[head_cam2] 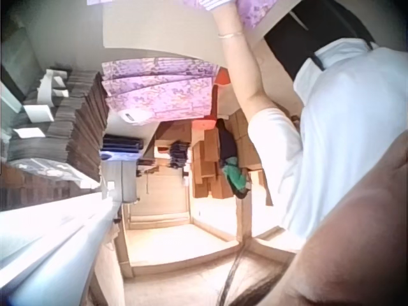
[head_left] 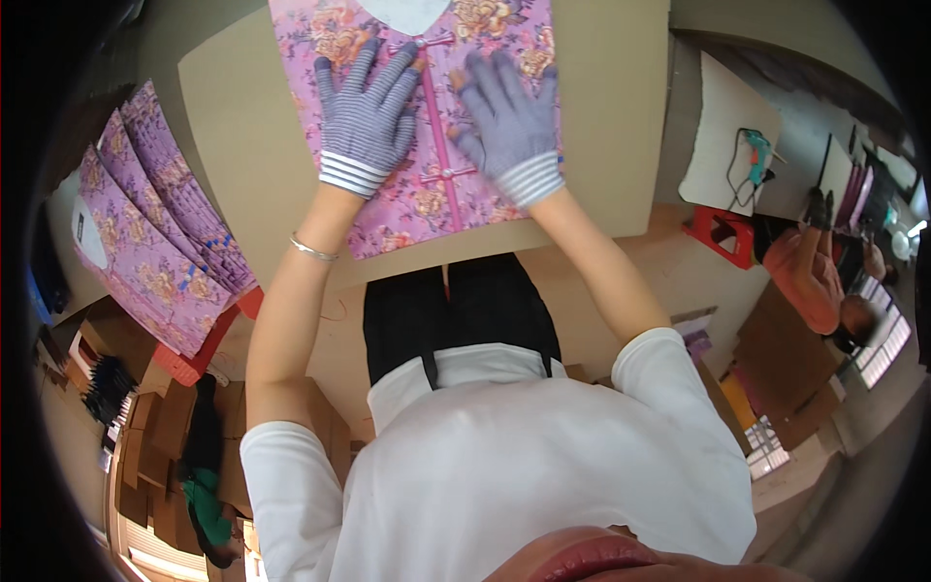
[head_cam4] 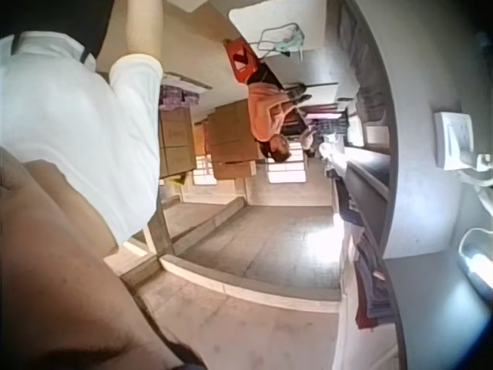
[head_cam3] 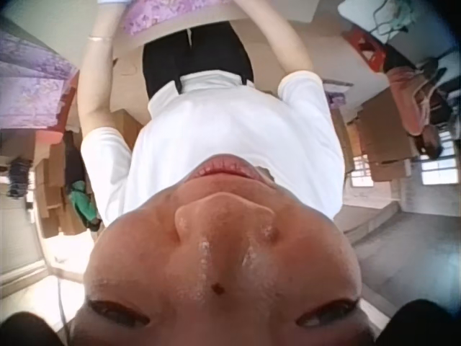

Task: The person repeatedly folds pink floral-patterned garments on a cardboard sheet, smooths them flat, and stacks them on the left side of the table. The process is repeated for multiple items throughout the clip.

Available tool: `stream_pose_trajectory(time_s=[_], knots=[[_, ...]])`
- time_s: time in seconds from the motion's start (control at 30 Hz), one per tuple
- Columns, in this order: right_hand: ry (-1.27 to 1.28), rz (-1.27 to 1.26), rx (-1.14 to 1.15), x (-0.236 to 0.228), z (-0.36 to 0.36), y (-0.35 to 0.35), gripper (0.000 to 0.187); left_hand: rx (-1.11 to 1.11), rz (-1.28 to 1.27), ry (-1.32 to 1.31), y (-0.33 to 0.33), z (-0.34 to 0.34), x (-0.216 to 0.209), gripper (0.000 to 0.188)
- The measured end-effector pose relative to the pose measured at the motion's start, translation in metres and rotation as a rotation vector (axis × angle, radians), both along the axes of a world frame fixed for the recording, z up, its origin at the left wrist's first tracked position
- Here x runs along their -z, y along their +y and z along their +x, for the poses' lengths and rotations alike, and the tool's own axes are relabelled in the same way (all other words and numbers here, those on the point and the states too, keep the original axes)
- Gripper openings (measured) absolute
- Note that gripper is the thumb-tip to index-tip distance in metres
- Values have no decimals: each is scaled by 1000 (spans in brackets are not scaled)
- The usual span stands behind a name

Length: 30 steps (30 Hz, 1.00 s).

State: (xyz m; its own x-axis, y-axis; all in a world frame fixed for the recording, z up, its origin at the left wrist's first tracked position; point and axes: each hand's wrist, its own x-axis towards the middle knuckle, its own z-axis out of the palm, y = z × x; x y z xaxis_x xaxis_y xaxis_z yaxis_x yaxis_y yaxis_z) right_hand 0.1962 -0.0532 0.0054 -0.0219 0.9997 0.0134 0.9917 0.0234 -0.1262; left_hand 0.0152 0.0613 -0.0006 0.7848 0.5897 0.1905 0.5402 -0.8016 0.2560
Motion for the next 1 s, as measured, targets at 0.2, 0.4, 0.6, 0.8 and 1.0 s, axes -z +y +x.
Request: stream_pose_trajectory(time_s=[0.2,0.4,0.6,0.8,1.0], knots=[[93,29,-327,1,40,-4,58,-4,-74,-16,0,-1,-4,50],[2,399,-341,12,106,180,51,-25,-91,22,-3,-4,0,56],[38,542,-234,12,108,171,51,0,-33,-21,0,-1,-1,55],[337,291,-219,18,24,-70,52,25,47,-20,-2,-6,9,50],[795,159,30,-36,-50,-201,27,100,51,54,-38,-8,-15,52]])
